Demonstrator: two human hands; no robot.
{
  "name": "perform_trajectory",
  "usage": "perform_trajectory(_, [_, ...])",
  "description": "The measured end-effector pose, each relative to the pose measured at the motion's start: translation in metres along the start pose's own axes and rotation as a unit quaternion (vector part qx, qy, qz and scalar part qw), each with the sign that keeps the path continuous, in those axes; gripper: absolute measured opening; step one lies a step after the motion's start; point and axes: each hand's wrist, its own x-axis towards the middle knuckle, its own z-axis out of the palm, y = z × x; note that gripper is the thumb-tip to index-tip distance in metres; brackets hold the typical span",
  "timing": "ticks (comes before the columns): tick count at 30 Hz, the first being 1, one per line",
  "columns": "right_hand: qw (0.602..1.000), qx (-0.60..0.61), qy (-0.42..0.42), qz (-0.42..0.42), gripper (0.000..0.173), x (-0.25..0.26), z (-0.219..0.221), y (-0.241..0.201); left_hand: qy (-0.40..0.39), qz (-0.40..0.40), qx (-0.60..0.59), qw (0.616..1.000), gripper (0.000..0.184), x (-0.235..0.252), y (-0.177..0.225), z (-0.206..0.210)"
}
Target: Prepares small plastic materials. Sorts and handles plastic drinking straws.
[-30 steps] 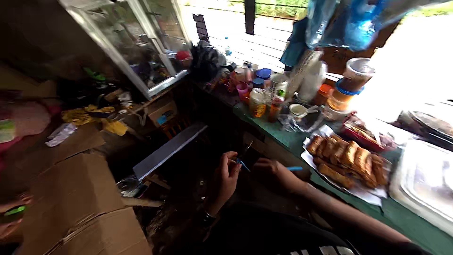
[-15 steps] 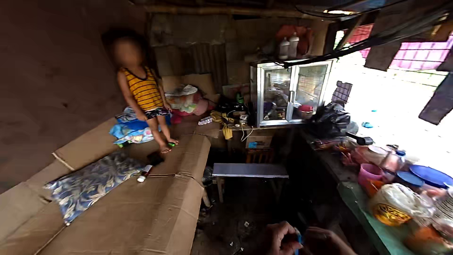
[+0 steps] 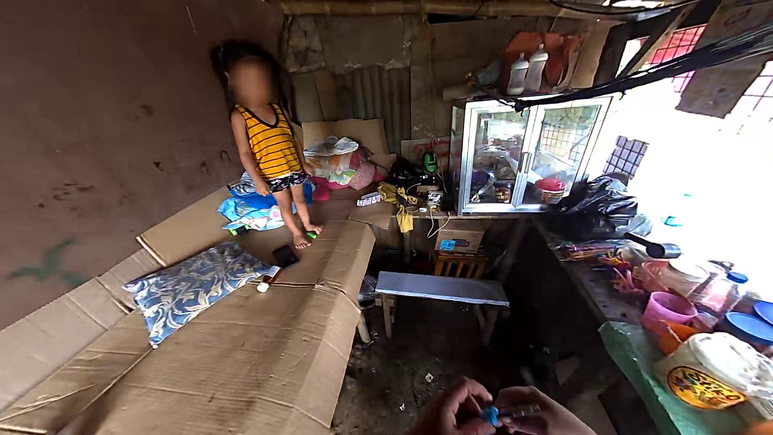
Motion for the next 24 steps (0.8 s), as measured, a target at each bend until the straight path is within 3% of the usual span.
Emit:
perform_trajectory(2, [0.997, -0.008, 0.071, -0.002, 0.016, -0.003, 0.019, -0.004, 0.060, -0.044, -0.015, 0.997, 0.029, 0.005, 0.004, -0.002])
perform_trajectory(4, [0.967, -0.186, 0.161, -0.058, 0.019, -0.011, 0.036, -0.024, 0.080, -0.097, -0.002, 0.992, 0.026, 0.012, 0.002, -0.002])
perform_trajectory(6, [0.915, -0.342, 0.203, -0.071, 0.019, -0.020, 0.042, -0.047, 0.041, -0.117, 0.037, 0.992, 0.025, 0.015, -0.003, -0.001])
perform_trajectory(8, [0.883, -0.413, 0.210, -0.077, 0.018, -0.029, 0.037, -0.057, -0.020, -0.074, 0.079, 0.994, 0.021, 0.015, -0.008, 0.005])
perform_trajectory(12, [0.932, -0.314, 0.168, -0.072, 0.015, -0.038, 0.005, -0.043, -0.123, 0.023, 0.075, 0.989, 0.018, 0.023, -0.007, 0.013])
perform_trajectory(17, [0.983, -0.126, 0.115, -0.065, 0.019, -0.051, -0.013, -0.006, -0.141, 0.045, 0.031, 0.988, 0.022, 0.033, -0.002, 0.016])
perform_trajectory(21, [0.971, -0.041, 0.235, -0.018, 0.018, -0.063, 0.010, -0.011, -0.093, 0.014, -0.038, 0.995, 0.022, 0.045, -0.004, 0.022])
perform_trajectory(24, [0.916, -0.159, 0.360, -0.070, 0.017, -0.066, 0.022, -0.013, -0.080, -0.060, -0.084, 0.991, 0.024, 0.065, -0.001, 0.028])
